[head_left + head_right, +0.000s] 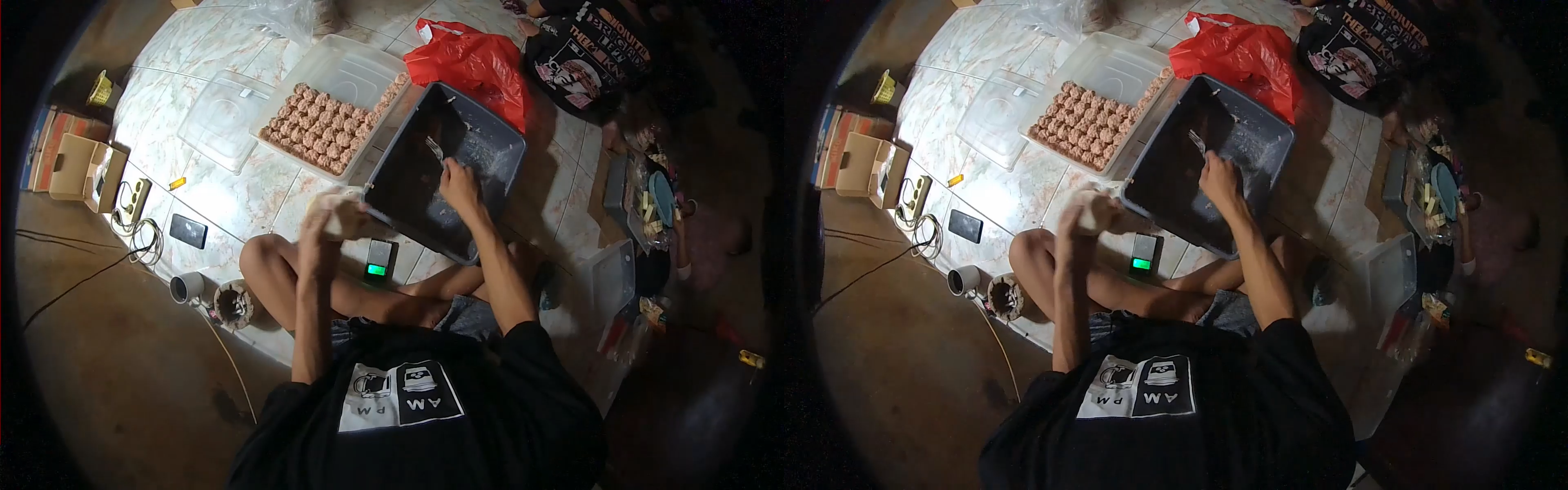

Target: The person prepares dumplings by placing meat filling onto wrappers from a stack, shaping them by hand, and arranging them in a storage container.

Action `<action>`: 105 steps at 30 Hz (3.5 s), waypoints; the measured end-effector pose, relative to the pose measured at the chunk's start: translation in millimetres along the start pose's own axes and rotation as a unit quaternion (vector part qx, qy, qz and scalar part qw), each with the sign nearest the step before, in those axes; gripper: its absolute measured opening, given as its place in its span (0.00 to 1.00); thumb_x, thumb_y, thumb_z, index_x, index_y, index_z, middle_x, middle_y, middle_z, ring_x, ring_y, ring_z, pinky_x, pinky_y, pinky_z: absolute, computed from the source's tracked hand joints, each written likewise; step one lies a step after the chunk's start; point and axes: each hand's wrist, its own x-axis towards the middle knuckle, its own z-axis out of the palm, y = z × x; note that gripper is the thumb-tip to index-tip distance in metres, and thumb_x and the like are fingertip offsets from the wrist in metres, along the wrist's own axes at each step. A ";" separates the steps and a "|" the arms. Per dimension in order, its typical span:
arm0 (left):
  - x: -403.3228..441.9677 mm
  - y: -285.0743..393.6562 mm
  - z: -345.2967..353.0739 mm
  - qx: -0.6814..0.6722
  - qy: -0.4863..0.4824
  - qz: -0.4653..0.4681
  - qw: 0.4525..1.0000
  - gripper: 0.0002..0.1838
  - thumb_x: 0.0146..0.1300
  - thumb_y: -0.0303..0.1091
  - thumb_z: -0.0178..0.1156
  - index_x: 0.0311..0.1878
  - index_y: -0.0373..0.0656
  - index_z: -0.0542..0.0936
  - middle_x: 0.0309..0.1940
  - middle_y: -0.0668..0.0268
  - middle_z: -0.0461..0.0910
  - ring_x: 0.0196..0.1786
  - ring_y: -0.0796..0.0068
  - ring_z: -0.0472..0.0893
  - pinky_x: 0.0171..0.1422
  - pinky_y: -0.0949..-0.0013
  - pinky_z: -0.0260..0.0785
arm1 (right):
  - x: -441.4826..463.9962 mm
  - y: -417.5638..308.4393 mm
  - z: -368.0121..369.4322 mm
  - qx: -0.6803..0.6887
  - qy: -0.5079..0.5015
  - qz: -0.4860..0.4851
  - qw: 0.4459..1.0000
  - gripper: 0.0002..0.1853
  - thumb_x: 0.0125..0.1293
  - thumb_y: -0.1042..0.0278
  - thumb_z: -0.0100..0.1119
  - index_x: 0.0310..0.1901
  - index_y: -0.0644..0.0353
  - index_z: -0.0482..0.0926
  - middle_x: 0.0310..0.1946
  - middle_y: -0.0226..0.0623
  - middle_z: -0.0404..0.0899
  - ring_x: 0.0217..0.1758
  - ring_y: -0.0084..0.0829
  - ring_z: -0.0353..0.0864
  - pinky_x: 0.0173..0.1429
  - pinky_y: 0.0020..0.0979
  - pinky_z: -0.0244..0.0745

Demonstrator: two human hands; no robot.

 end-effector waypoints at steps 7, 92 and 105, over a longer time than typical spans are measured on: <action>43.0 -104.0 -5.0 -0.030 -0.003 -0.131 0.991 0.19 0.80 0.39 0.59 0.58 0.30 0.79 0.53 0.48 0.85 0.55 0.53 0.87 0.61 0.53 0.84 | 57.3 -28.7 16.5 -0.068 -0.057 0.074 0.993 0.09 0.61 0.73 0.68 0.40 0.69 0.86 0.37 0.63 0.87 0.46 0.61 0.89 0.59 0.57 0.83; 18.9 -110.6 39.6 -0.254 0.022 -0.095 0.962 0.44 0.76 0.65 0.37 0.66 0.28 0.77 0.54 0.43 0.85 0.61 0.42 0.84 0.76 0.46 0.71 | -153.1 -121.5 -120.2 0.128 -0.063 -0.055 0.988 0.08 0.74 0.72 0.56 0.50 0.62 0.80 0.42 0.56 0.87 0.50 0.62 0.85 0.50 0.54 0.80; 15.1 -102.7 21.0 -0.172 0.033 -0.125 0.977 0.52 0.72 0.75 0.35 0.60 0.25 0.79 0.48 0.46 0.86 0.53 0.48 0.86 0.69 0.49 0.77 | -151.0 -140.5 -103.7 0.046 -0.054 -0.107 0.992 0.07 0.72 0.69 0.59 0.46 0.59 0.82 0.35 0.54 0.87 0.43 0.60 0.86 0.47 0.57 0.79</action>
